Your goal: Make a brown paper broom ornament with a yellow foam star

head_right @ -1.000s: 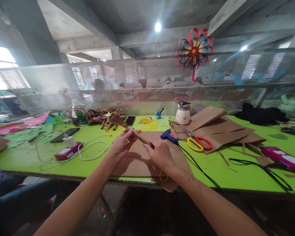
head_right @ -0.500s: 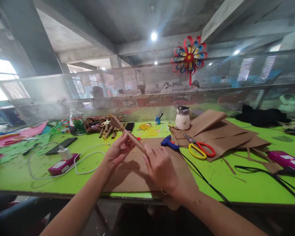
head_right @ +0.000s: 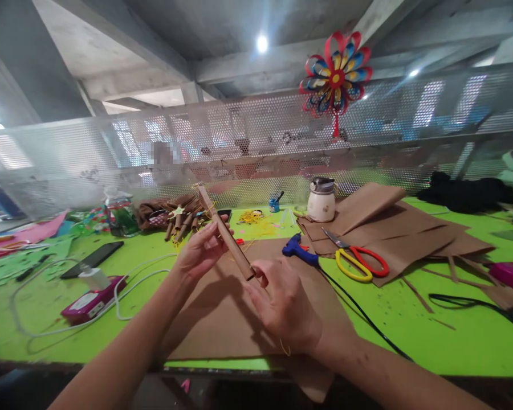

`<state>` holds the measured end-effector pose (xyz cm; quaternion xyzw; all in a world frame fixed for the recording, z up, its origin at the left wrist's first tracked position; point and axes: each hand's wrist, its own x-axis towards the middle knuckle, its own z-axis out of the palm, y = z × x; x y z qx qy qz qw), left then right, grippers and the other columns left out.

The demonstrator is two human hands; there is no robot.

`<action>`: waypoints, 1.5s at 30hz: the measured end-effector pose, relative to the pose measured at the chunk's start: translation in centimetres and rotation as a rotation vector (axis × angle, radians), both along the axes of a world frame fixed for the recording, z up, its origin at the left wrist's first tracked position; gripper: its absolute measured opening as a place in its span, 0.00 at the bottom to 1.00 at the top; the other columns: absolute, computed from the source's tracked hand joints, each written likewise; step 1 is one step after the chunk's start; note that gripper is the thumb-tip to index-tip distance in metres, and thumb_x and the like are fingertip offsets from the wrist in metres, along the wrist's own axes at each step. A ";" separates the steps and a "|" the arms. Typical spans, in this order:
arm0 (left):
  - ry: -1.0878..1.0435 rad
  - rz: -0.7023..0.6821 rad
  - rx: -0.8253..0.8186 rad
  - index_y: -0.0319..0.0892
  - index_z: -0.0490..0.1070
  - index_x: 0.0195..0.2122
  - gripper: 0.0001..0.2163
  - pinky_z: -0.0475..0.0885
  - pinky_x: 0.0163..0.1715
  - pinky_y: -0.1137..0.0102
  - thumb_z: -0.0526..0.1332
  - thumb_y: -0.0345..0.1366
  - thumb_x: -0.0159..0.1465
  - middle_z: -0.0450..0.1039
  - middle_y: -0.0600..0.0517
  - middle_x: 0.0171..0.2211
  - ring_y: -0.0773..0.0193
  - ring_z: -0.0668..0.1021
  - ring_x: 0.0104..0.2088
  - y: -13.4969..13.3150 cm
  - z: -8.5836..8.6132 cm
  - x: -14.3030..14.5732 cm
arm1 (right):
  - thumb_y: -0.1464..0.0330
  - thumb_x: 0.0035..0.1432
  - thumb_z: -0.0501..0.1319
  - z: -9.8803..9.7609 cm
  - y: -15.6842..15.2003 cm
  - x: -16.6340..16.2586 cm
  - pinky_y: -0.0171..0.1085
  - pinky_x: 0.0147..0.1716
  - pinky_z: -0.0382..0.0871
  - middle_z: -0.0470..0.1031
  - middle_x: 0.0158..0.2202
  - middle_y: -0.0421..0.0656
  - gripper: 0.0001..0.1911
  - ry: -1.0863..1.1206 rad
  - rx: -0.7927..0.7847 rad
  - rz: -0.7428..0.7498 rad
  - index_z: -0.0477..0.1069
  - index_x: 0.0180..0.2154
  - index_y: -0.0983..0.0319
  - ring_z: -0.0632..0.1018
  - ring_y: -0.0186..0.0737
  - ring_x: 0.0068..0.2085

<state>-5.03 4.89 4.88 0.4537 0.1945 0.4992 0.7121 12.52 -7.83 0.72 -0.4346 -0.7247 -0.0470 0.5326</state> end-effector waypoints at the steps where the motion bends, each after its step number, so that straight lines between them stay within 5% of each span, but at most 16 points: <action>1: -0.004 0.003 -0.004 0.40 0.73 0.43 0.12 0.72 0.41 0.67 0.64 0.34 0.58 0.75 0.50 0.34 0.66 0.76 0.35 0.2 -0.1 0.1 | 0.66 0.58 0.59 0.5 -0.1 0.0 0.40 0.37 0.70 0.74 0.33 0.43 0.12 0.031 -0.068 0.004 0.65 0.44 0.60 0.76 0.40 0.34; 6: -0.034 0.010 0.001 0.39 0.72 0.37 0.09 0.72 0.42 0.67 0.67 0.32 0.55 0.73 0.53 0.33 0.67 0.76 0.34 0.4 -0.9 0.3 | 0.64 0.56 0.59 2.8 0.2 -0.6 0.33 0.24 0.68 0.78 0.31 0.41 0.14 0.105 -0.411 0.006 0.68 0.45 0.60 0.77 0.37 0.26; 14: -0.016 -0.024 -0.053 0.40 0.72 0.35 0.09 0.71 0.40 0.69 0.68 0.33 0.53 0.74 0.52 0.32 0.68 0.76 0.33 -0.4 -1.6 -0.2 | 0.68 0.60 0.53 1.8 1.3 -1.7 0.31 0.17 0.62 0.73 0.19 0.36 0.10 0.190 -0.627 0.123 0.71 0.31 0.58 0.74 0.35 0.19; 20: -0.039 -0.027 -0.088 0.40 0.73 0.45 0.14 0.71 0.45 0.68 0.65 0.33 0.57 0.77 0.49 0.35 0.64 0.79 0.38 -0.7 -2.2 0.4 | 0.70 0.59 0.55 0.2 2.0 -1.2 0.34 0.26 0.64 0.78 0.29 0.41 0.10 -0.030 -0.390 -0.015 0.72 0.41 0.60 0.77 0.38 0.27; 25: -0.002 -0.023 -0.121 0.38 0.74 0.39 0.09 0.72 0.45 0.67 0.64 0.35 0.59 0.77 0.46 0.36 0.61 0.79 0.39 -1.7 -3.0 1.4 | 0.69 0.58 0.56 -0.4 2.0 -1.5 0.36 0.23 0.58 0.77 0.25 0.42 0.06 -0.217 -0.294 -0.163 0.71 0.34 0.59 0.76 0.40 0.24; 30: 0.006 -0.021 -0.172 0.38 0.73 0.38 0.09 0.73 0.38 0.69 0.64 0.35 0.58 0.75 0.48 0.30 0.64 0.78 0.32 -2.0 -2.9 1.2 | 0.63 0.59 0.59 1.6 1.9 -0.7 0.35 0.24 0.61 0.75 0.23 0.41 0.08 -0.250 -0.349 -0.097 0.71 0.30 0.58 0.75 0.38 0.25; 35: 0.041 -0.119 -0.156 0.37 0.73 0.37 0.09 0.72 0.33 0.71 0.64 0.36 0.58 0.73 0.50 0.28 0.65 0.77 0.30 -2.4 -2.6 1.0 | 0.67 0.61 0.56 3.9 6.7 2.2 0.39 0.37 0.68 0.74 0.34 0.44 0.07 -0.078 -0.104 -0.066 0.71 0.36 0.62 0.74 0.40 0.36; 40: 0.182 -0.076 -0.078 0.36 0.71 0.36 0.09 0.70 0.33 0.72 0.63 0.38 0.59 0.73 0.50 0.28 0.66 0.77 0.29 -2.7 -3.3 1.6 | 0.73 0.60 0.55 5.6 9.0 1.8 0.43 0.42 0.66 0.70 0.37 0.50 0.07 -0.313 0.084 -0.067 0.71 0.38 0.66 0.70 0.45 0.42; 45: 0.379 0.038 0.014 0.37 0.69 0.33 0.11 0.68 0.27 0.72 0.64 0.40 0.57 0.72 0.51 0.24 0.66 0.75 0.25 -2.1 -4.3 1.9 | 0.72 0.60 0.56 6.3 8.8 0.3 0.41 0.38 0.63 0.69 0.35 0.48 0.07 -0.601 -0.001 -0.109 0.72 0.37 0.64 0.69 0.45 0.40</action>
